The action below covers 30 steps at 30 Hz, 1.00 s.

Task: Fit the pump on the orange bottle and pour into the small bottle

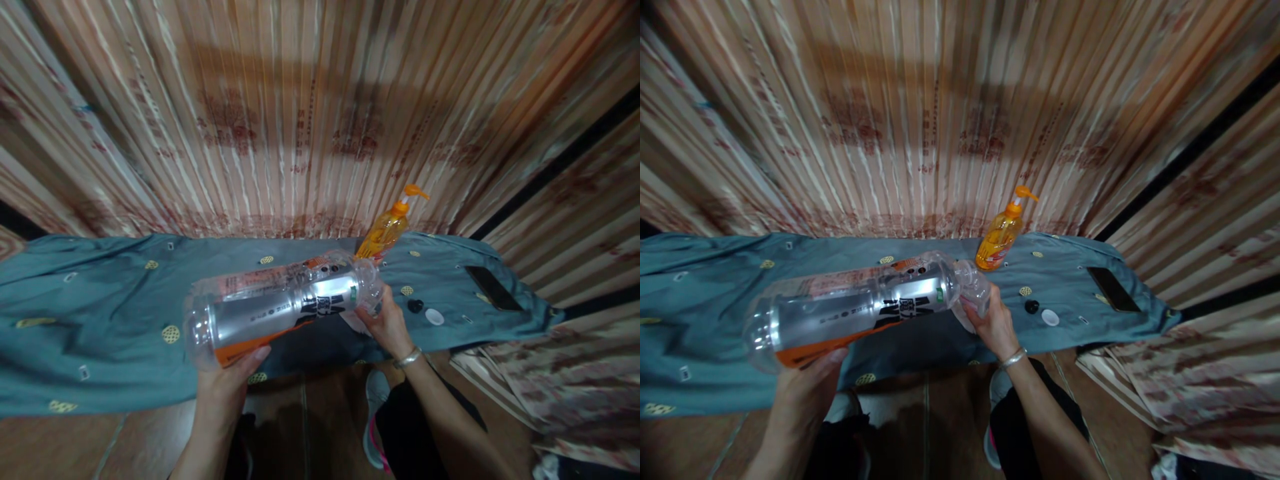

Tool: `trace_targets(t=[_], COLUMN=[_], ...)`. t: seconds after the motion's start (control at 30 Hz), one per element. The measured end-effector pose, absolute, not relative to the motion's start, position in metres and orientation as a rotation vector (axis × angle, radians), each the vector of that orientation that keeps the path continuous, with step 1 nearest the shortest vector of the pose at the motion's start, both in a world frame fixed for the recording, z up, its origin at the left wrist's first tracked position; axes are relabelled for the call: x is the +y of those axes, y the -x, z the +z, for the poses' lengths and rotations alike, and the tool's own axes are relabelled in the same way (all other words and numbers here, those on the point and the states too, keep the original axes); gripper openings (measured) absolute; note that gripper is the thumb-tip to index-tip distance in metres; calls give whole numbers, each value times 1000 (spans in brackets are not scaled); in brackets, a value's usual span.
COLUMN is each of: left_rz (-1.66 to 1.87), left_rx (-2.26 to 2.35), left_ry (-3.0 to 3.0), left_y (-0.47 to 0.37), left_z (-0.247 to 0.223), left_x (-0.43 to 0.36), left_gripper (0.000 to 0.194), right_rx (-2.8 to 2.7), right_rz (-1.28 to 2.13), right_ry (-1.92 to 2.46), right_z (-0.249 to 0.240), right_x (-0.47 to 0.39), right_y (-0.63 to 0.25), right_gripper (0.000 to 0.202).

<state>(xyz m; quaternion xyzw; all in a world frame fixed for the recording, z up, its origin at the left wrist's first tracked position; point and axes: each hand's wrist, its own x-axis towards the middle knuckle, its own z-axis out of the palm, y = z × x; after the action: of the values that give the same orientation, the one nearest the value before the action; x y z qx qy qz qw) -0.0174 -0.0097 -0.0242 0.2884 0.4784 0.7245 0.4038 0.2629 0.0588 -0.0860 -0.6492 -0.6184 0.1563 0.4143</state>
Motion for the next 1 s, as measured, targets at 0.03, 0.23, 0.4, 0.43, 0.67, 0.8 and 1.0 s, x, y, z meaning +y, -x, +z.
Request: trace_targets(t=[0.03,0.23,0.4,0.43,0.67,0.8,1.0], left_rz=[1835,1803,1783,1785,1802,1798,1797], left_rx=[1187,1145,1167,1166,1154,1157,1145], left_ry=[-703,-660,-655,-648,-654,-671,-671], left_y=[17,17,16,16,17,17,19], left_z=[-24,-17,-14,-14,-19,-17,-18], left_x=[-10,-14,-14,-14,-13,-15,-15], left_gripper=[105,89,93,95,84,75,83], right_rx=[-1557,-1581,-1588,-1586,-1580,-1592,-1601], right_rz=[386,346,335,335,356,366,378], right_ry=[1633,1637,1623,1626,1633,1616,1620], right_z=[-87,-90,-90,-90,-91,-90,-88], right_x=[59,60,60,60,61,61,60], right_y=[-263,-265,-265,-265,-265,-265,-265], right_gripper=[54,54,55,55,55,58,58])
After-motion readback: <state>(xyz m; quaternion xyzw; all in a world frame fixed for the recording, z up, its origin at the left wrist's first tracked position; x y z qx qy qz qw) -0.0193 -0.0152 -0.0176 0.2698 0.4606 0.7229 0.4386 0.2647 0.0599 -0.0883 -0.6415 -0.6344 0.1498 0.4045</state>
